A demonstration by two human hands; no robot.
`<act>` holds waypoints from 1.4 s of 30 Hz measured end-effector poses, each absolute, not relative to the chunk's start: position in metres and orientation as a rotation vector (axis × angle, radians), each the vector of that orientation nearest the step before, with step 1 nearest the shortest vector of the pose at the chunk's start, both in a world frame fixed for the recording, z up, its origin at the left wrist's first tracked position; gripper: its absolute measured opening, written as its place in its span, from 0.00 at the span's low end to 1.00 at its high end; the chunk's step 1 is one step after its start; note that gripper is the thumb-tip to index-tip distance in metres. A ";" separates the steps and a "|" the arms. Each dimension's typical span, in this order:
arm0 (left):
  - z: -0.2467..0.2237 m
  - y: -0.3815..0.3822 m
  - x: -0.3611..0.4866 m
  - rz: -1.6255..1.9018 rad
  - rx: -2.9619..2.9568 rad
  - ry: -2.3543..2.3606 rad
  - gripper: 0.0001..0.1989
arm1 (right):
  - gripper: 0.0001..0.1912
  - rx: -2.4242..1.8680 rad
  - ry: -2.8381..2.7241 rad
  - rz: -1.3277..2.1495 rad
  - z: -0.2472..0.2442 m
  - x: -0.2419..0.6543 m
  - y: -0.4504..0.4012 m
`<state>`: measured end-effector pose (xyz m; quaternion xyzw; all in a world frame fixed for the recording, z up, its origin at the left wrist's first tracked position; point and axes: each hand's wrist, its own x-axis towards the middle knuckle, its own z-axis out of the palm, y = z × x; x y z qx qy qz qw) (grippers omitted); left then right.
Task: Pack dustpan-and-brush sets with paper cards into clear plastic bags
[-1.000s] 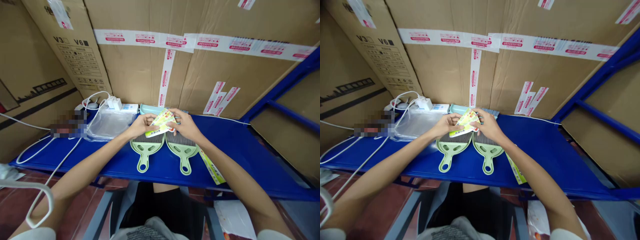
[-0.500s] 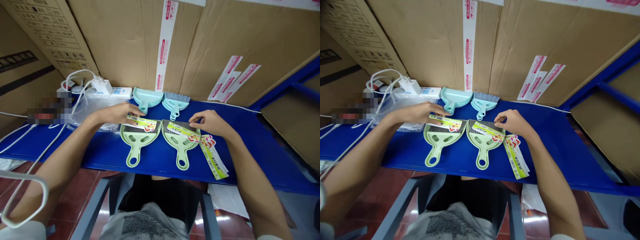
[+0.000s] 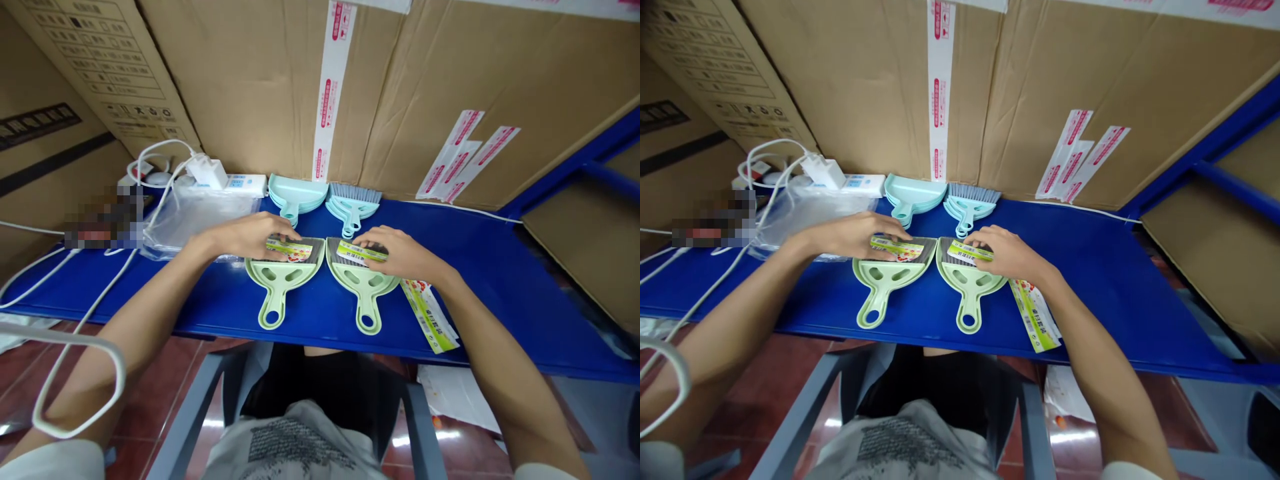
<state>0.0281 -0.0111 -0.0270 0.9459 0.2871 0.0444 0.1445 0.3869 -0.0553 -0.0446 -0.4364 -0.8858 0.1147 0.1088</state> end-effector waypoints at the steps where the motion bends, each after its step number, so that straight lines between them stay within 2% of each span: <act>1: -0.027 -0.013 0.029 0.124 2.743 0.843 0.22 | 0.20 -1.256 -2.602 0.356 -0.045 0.386 -0.055; 13: -0.040 -0.015 0.035 0.195 2.837 0.834 0.21 | 0.16 -1.162 -2.623 0.395 -0.044 0.384 -0.054; 19: -0.041 -0.013 0.031 0.251 2.798 0.792 0.20 | 0.17 -1.169 -2.611 0.419 -0.045 0.383 -0.054; 26: -0.036 -0.016 0.032 0.308 2.792 0.827 0.20 | 0.13 -1.102 -2.359 0.264 -0.035 0.387 -0.055; 34: -0.039 -0.013 0.032 0.215 2.829 0.820 0.19 | 0.20 -1.173 -2.602 0.405 -0.038 0.394 -0.050; 42: -0.038 -0.013 0.034 0.214 2.808 0.841 0.19 | 0.18 -1.180 -2.607 0.359 -0.044 0.385 -0.051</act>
